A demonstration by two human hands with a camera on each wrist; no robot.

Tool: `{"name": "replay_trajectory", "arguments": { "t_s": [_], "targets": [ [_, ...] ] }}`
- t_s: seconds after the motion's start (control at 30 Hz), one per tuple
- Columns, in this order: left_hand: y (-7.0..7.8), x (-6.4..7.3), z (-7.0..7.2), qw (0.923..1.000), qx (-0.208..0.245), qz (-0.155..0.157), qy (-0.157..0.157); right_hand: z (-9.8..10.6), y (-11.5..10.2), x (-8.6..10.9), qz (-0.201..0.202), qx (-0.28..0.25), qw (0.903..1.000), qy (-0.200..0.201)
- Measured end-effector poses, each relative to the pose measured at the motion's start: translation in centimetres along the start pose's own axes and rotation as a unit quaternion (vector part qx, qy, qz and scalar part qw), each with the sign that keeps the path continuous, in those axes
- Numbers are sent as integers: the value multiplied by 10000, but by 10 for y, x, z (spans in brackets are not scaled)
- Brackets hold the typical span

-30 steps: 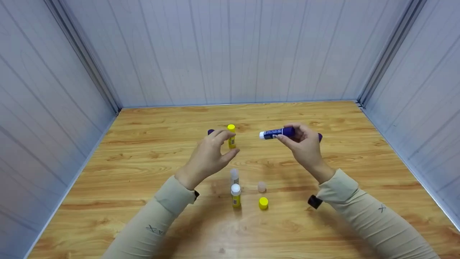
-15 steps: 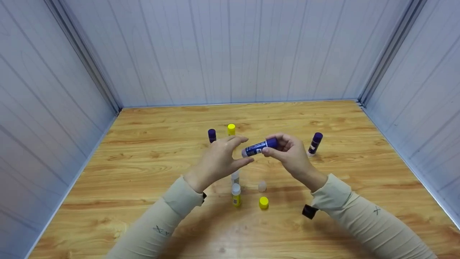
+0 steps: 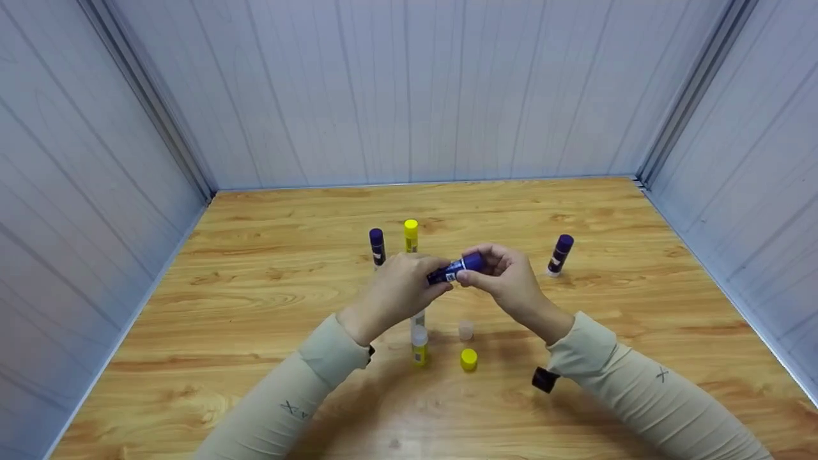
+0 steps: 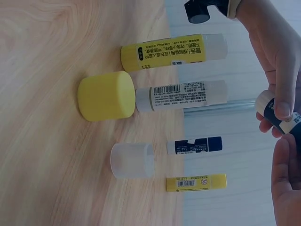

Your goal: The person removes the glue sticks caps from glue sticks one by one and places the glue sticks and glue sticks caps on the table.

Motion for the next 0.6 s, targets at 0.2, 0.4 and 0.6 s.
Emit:
{"name": "replay_trajectory", "arguments": {
  "t_s": [0.2, 0.4, 0.6],
  "targets": [
    [0, 0, 1, 9998, -16, -186, 83, 1, 0, 1, 15, -48, 9997, -247],
    [-4, 0, 5, 9994, -110, -217, 235, 7, -3, 1, 165, 23, 9997, -205],
    [-7, 0, 5, 9997, -130, -72, 169, 10, -6, 1, 279, 21, 9995, -161]
  ]
}}
Point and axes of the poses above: each hand's wrist, its own x-axis away from the middle knuckle, its own z-axis out of the back of the hand, y = z × x, the point moved 7 cm from there along -x, towards the middle knuckle, and after that the axes turned 1 degree about x, right-handed, at the moved point
